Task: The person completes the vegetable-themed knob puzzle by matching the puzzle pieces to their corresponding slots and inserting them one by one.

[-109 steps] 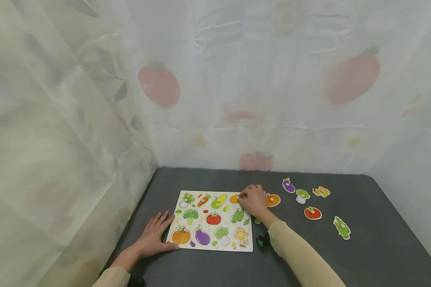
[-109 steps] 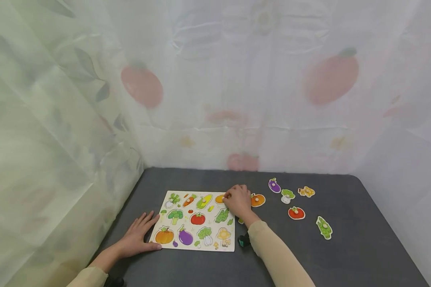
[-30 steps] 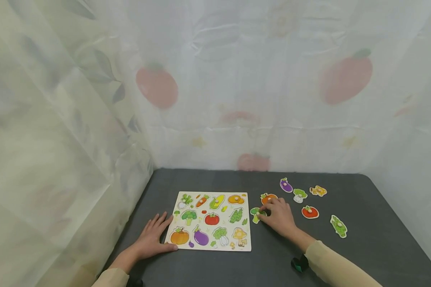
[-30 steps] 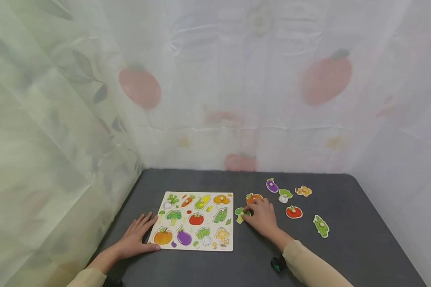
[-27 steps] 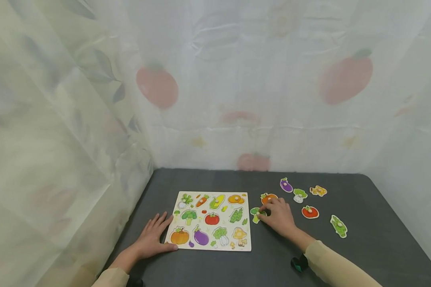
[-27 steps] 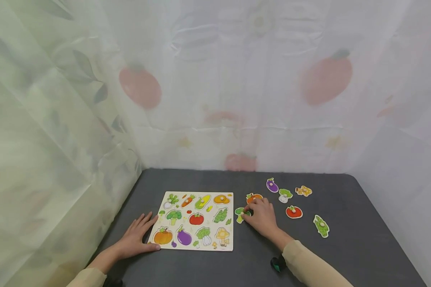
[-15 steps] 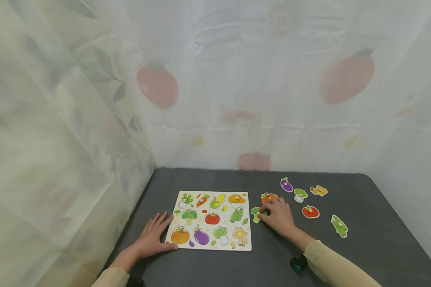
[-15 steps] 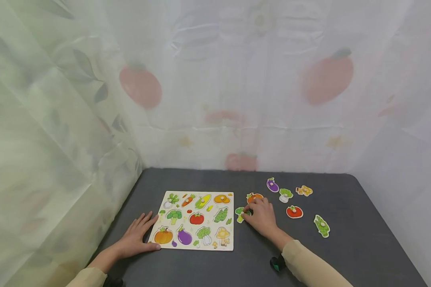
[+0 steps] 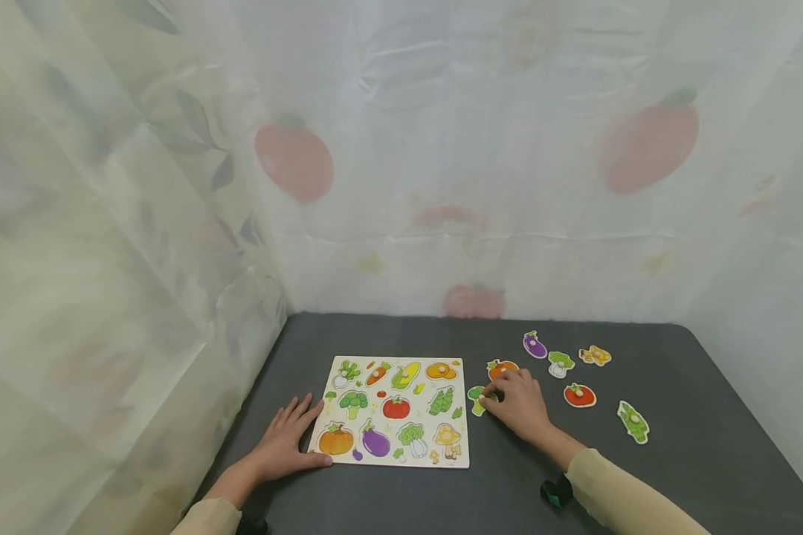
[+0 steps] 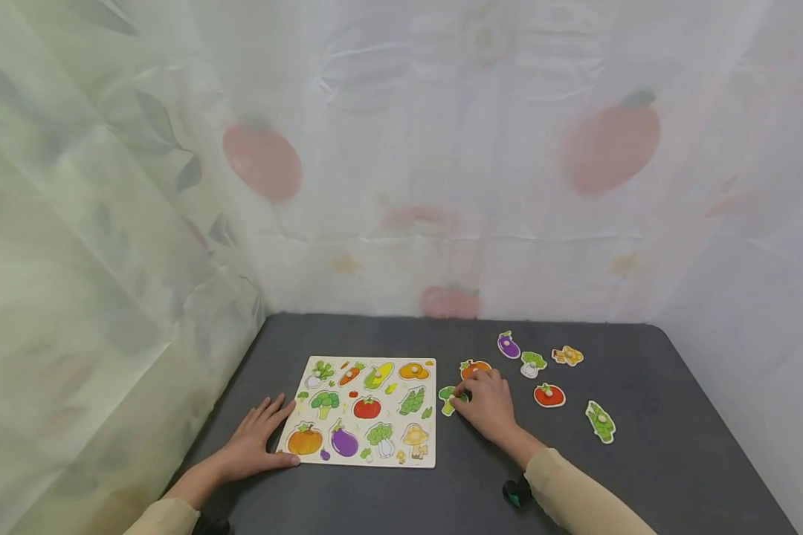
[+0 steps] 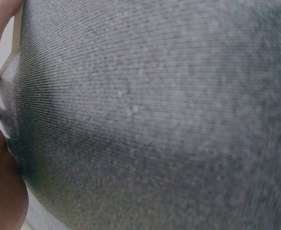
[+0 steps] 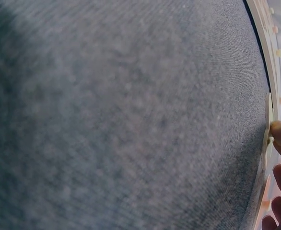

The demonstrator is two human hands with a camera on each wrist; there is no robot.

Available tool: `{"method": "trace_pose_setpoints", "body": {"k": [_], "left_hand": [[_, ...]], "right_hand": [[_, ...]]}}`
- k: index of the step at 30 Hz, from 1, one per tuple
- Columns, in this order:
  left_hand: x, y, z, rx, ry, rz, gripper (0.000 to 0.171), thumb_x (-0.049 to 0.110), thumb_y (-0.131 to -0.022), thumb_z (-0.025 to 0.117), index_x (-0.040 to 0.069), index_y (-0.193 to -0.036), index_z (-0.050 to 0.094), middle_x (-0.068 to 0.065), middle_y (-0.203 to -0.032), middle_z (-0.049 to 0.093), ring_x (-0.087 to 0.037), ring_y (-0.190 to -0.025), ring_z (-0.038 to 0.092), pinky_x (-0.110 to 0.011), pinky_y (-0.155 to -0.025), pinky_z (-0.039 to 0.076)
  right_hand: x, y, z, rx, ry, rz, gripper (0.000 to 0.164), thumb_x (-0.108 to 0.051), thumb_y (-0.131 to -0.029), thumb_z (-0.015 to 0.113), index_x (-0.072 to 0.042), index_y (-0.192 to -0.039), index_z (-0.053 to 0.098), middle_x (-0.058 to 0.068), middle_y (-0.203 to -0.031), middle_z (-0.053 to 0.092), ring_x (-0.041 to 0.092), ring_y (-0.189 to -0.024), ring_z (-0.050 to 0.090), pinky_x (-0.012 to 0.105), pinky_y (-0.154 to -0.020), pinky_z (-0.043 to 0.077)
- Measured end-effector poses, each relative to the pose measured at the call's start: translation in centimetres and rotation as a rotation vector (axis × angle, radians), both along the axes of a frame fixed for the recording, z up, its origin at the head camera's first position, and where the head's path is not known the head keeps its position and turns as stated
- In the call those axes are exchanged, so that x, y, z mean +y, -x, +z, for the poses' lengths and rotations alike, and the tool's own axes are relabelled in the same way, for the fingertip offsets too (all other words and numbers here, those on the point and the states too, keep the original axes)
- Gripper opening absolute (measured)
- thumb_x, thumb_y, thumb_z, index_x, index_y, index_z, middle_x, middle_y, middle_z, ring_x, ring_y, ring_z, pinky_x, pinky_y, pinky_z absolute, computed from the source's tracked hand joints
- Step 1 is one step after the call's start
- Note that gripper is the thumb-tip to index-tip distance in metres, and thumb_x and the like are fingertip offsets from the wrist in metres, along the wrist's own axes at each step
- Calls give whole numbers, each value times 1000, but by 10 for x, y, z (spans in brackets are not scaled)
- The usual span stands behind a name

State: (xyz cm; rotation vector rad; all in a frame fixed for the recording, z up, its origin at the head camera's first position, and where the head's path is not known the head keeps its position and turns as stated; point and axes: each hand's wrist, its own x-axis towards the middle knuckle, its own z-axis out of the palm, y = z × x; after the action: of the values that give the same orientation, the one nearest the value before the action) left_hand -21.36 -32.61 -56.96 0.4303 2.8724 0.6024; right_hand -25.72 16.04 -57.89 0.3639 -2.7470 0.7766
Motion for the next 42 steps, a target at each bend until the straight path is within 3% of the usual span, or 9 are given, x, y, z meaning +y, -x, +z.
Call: {"method": "trace_pose_setpoints", "body": {"k": [16,23,30,37,42], "left_hand": [[-1,-2,3,-15,12,24,114,75,-75,75,15,-163,32,-20,-167,21,-48,-153,10,-69,-119,6],[-1,-3,4,-21,15,30,115,75,-75,75,15,-163,32,-19,-168,20,-48,-153,9,-69,-119,5],[-3,-4,3,-29,17,23,114,75,-76,74,16,-163,31,-19,-168,19,-48,-153,9,-69,-119,6],[-1,-2,1,-39,28,30,114,77,-75,73,18,-164,30,-17,-169,19,-47,-153,8,-68,-119,6],[2,0,2,-40,23,29,115,78,-74,73,19,-164,30,-16,-169,18,-46,-154,7,-67,-119,5]], "right_hand": [[-4,4,1,-9,37,-19,10,-28,-82,86,-20,-84,79,3,-103,67,29,-100,51,45,-80,40],[-13,17,20,-5,84,-10,10,-30,-85,84,-21,-87,78,1,-102,65,29,-105,50,49,-86,40],[-53,23,37,-27,111,63,7,-30,-88,81,-23,-88,80,0,-105,65,29,-111,50,52,-95,40],[-109,26,35,18,58,182,7,-33,-89,81,-27,-86,79,-2,-103,64,26,-108,51,49,-92,42],[-149,27,28,-3,-13,215,8,-37,-89,79,-29,-87,80,-5,-103,64,22,-106,51,45,-91,44]]}}
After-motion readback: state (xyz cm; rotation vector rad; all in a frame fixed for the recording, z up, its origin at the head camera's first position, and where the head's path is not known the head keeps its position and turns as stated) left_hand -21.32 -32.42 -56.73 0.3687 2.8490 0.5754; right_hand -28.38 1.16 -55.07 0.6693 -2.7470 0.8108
